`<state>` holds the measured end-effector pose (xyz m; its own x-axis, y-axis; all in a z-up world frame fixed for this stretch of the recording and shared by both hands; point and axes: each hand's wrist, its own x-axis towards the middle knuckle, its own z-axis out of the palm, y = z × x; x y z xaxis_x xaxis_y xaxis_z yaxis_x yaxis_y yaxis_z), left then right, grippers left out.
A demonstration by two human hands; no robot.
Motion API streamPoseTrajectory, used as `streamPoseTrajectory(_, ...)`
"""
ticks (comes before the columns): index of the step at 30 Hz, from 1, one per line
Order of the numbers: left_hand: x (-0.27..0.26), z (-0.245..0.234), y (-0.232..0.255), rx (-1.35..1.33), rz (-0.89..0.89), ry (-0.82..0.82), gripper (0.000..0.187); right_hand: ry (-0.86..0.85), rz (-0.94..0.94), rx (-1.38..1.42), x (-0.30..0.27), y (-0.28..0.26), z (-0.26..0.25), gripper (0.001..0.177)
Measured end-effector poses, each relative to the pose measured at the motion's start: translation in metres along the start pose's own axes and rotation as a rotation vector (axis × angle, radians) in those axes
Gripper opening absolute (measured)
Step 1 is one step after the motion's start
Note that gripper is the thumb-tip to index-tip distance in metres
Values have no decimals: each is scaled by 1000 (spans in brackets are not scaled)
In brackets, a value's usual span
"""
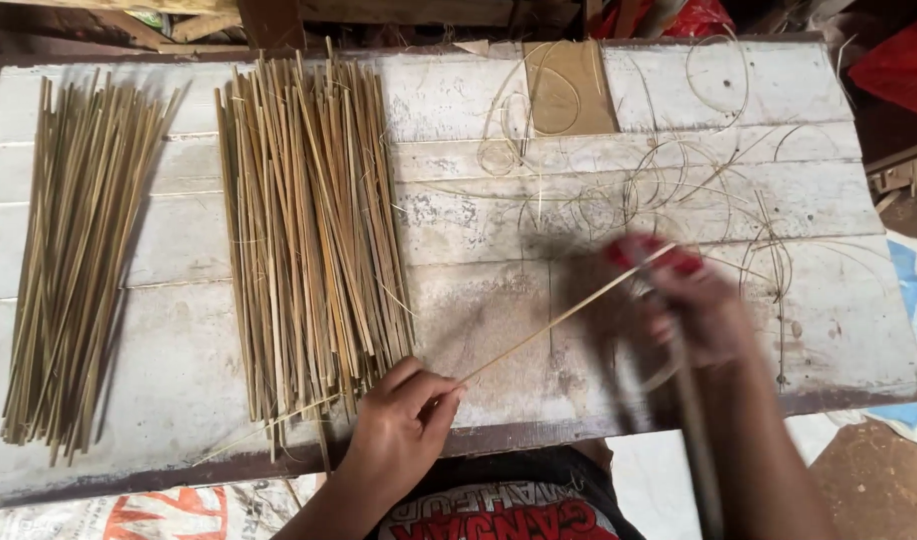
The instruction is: Stripping the outer layer of bamboo sticks using a handheld blade tool to thin them down for further use.
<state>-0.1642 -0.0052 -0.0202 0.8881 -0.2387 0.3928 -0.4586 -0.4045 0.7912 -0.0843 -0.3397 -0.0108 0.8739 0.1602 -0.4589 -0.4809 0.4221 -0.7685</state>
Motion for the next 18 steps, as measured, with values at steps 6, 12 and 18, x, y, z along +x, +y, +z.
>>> streamPoseTrajectory(6,16,13,8,181,40,87,3,-719,678,1114,7,42,81,36)
streamPoseTrajectory(12,2,-6,3,276,104,47,0,16,33,-29,-6,27,37,48)
streamPoseTrajectory(18,-9,-3,-2,245,-21,35,5,203,-98,-41,-10,7,47,67)
